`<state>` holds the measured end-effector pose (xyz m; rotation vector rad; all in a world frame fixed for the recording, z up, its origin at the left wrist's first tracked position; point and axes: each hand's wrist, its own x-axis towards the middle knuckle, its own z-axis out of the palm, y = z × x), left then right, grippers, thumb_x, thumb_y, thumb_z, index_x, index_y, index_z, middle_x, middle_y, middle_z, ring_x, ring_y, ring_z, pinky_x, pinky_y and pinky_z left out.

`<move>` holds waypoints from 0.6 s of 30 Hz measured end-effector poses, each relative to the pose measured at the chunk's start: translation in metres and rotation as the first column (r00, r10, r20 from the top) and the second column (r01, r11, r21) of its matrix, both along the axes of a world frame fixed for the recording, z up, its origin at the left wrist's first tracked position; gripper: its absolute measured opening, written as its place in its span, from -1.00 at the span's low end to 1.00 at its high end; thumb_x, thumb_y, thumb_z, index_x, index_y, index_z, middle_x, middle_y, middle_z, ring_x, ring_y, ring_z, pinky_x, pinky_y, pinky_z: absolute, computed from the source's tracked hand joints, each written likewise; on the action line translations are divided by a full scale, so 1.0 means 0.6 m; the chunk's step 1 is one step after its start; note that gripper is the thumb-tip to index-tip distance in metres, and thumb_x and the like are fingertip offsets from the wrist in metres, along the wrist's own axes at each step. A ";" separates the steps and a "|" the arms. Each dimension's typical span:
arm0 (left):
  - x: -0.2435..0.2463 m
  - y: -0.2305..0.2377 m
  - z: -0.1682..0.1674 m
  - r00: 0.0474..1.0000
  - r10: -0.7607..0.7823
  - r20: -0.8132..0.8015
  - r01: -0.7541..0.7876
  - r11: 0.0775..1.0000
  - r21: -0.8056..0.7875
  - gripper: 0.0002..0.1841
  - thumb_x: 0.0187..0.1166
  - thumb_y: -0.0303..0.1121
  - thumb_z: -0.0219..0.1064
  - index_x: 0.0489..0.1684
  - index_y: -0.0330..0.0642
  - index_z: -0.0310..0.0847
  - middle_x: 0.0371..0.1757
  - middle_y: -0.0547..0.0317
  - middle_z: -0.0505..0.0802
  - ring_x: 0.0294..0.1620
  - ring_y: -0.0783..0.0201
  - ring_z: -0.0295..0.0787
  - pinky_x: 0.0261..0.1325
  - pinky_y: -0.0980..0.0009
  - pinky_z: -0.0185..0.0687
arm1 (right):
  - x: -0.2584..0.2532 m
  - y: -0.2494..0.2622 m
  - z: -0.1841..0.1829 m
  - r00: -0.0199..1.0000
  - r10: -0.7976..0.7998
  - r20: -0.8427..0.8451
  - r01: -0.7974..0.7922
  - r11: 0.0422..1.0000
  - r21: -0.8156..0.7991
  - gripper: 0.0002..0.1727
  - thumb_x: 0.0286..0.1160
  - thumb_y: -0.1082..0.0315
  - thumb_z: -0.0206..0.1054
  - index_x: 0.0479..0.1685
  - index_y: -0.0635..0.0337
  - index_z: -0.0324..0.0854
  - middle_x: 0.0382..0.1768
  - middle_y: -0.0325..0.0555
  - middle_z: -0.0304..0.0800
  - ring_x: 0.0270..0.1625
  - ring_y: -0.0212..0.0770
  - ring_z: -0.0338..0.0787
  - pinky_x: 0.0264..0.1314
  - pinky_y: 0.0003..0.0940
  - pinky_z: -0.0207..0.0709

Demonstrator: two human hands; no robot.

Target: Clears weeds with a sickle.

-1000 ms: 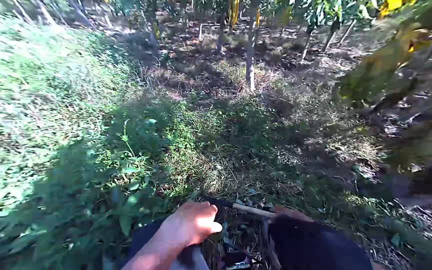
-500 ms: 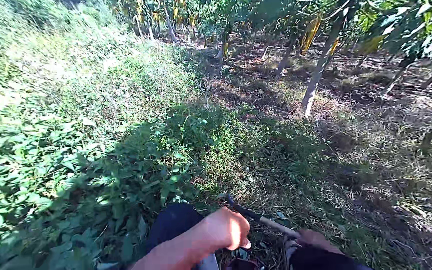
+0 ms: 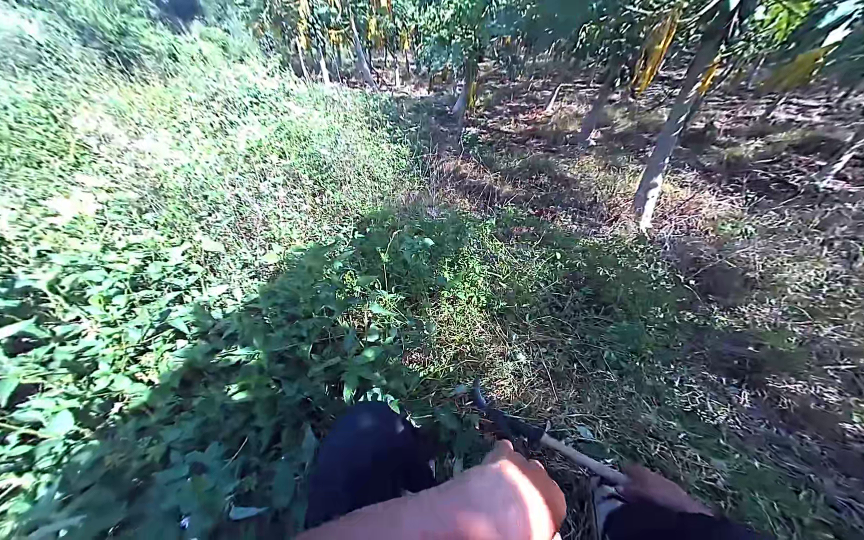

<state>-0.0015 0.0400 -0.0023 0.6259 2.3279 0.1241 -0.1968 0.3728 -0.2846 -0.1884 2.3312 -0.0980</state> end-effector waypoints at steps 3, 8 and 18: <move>0.003 0.000 -0.006 1.000 -0.008 -0.015 0.009 0.997 0.074 -0.49 0.83 -0.04 0.13 0.43 -0.34 0.54 0.35 -0.29 0.74 0.39 -0.23 0.67 0.45 -0.22 0.44 | 0.012 -0.003 0.000 1.000 -0.004 -0.015 0.004 1.000 0.005 -0.39 0.64 -0.01 0.36 0.46 0.29 0.56 0.33 0.37 0.72 0.46 0.33 0.67 0.51 0.37 0.45; -0.004 -0.009 -0.030 0.999 0.014 -0.030 -0.009 0.989 0.145 -0.52 0.84 -0.08 0.13 0.38 -0.37 0.57 0.35 -0.29 0.74 0.43 -0.23 0.66 0.51 -0.23 0.40 | 0.019 -0.008 0.008 1.000 0.021 0.017 -0.021 1.000 -0.019 -0.44 0.67 0.05 0.36 0.44 0.32 0.59 0.35 0.38 0.71 0.49 0.33 0.65 0.55 0.34 0.41; -0.002 -0.009 -0.040 0.987 0.047 -0.154 0.011 0.934 0.357 -0.67 0.81 -0.26 0.19 0.23 -0.36 0.67 0.26 -0.25 0.79 0.40 -0.19 0.68 0.59 -0.17 0.35 | -0.002 -0.006 0.041 0.962 -0.255 -0.101 0.226 0.945 -0.236 -0.61 0.68 0.17 0.37 0.12 0.40 0.74 -0.05 0.29 0.85 -0.01 0.16 0.83 0.19 0.21 0.62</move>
